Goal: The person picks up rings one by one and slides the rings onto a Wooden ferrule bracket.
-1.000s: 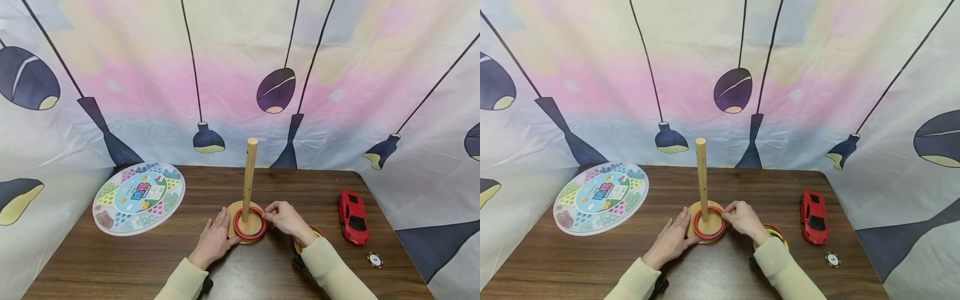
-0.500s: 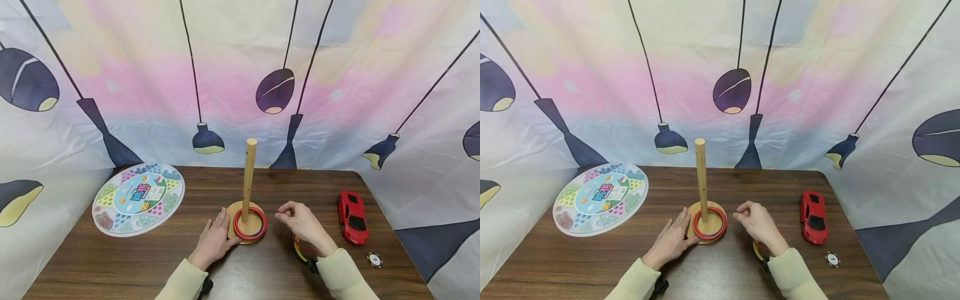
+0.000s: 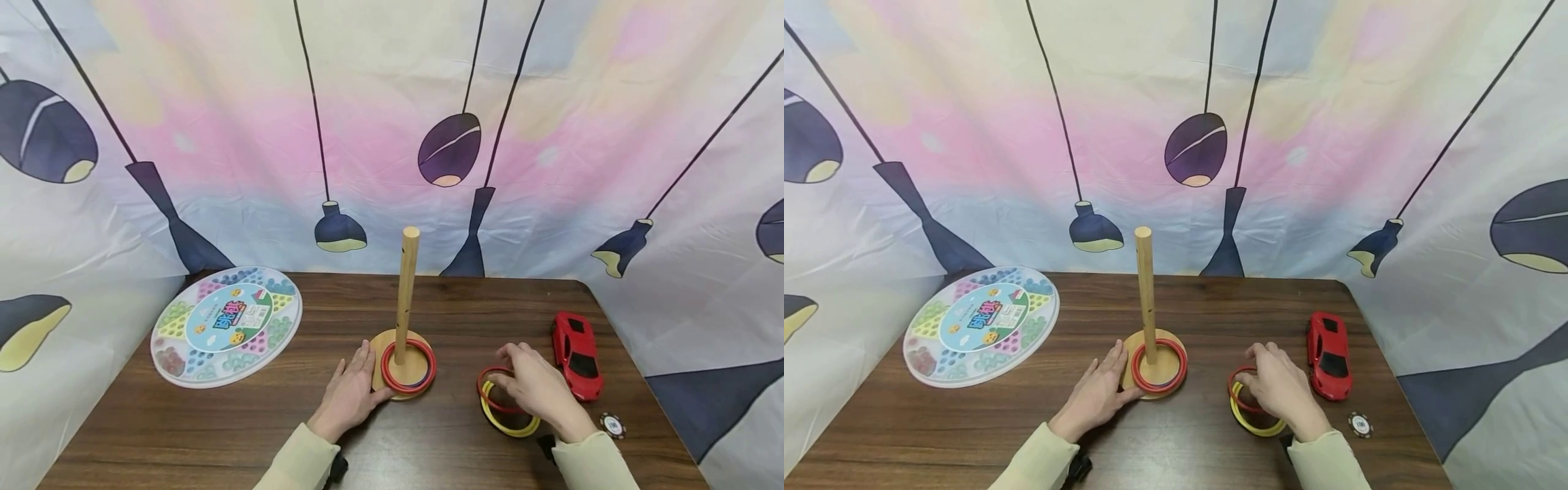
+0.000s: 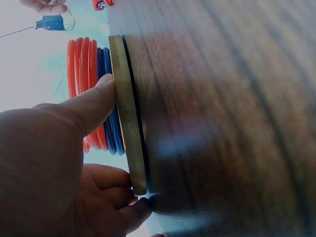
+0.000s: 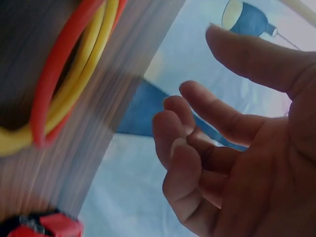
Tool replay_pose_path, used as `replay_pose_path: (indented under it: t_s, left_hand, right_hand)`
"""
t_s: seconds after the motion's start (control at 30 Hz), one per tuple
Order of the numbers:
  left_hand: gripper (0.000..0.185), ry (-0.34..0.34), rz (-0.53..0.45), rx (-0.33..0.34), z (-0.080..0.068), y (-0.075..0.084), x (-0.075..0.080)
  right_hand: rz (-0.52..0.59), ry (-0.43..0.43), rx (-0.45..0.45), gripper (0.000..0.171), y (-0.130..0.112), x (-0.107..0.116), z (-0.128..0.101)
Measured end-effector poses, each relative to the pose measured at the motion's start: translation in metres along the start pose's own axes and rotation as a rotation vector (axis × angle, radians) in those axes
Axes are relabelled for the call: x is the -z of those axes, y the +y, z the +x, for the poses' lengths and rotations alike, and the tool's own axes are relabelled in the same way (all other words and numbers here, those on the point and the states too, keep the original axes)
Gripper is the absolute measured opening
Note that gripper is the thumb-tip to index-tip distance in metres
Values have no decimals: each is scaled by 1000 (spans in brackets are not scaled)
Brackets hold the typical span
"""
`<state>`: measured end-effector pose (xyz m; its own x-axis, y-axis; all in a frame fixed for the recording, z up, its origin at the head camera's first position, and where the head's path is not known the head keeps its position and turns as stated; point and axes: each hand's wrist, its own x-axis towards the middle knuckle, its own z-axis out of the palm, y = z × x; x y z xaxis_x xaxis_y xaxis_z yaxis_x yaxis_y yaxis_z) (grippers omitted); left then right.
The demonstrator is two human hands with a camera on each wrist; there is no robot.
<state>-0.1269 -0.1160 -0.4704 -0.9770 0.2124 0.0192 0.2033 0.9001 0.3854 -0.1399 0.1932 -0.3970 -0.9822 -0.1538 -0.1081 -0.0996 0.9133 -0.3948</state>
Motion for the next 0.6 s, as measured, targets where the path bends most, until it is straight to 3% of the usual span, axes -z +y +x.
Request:
replay_pose_path:
  t_s: [0.23,0.6]
  left_hand:
    - [87,1,-8,0,-1,0,0]
    - [88,-6,-5,-1,-1,0,0]
  right_hand:
    - [-74,-21,-24,37,15,3,-7]
    - [-38,-27,-76,22,25,-7,-5]
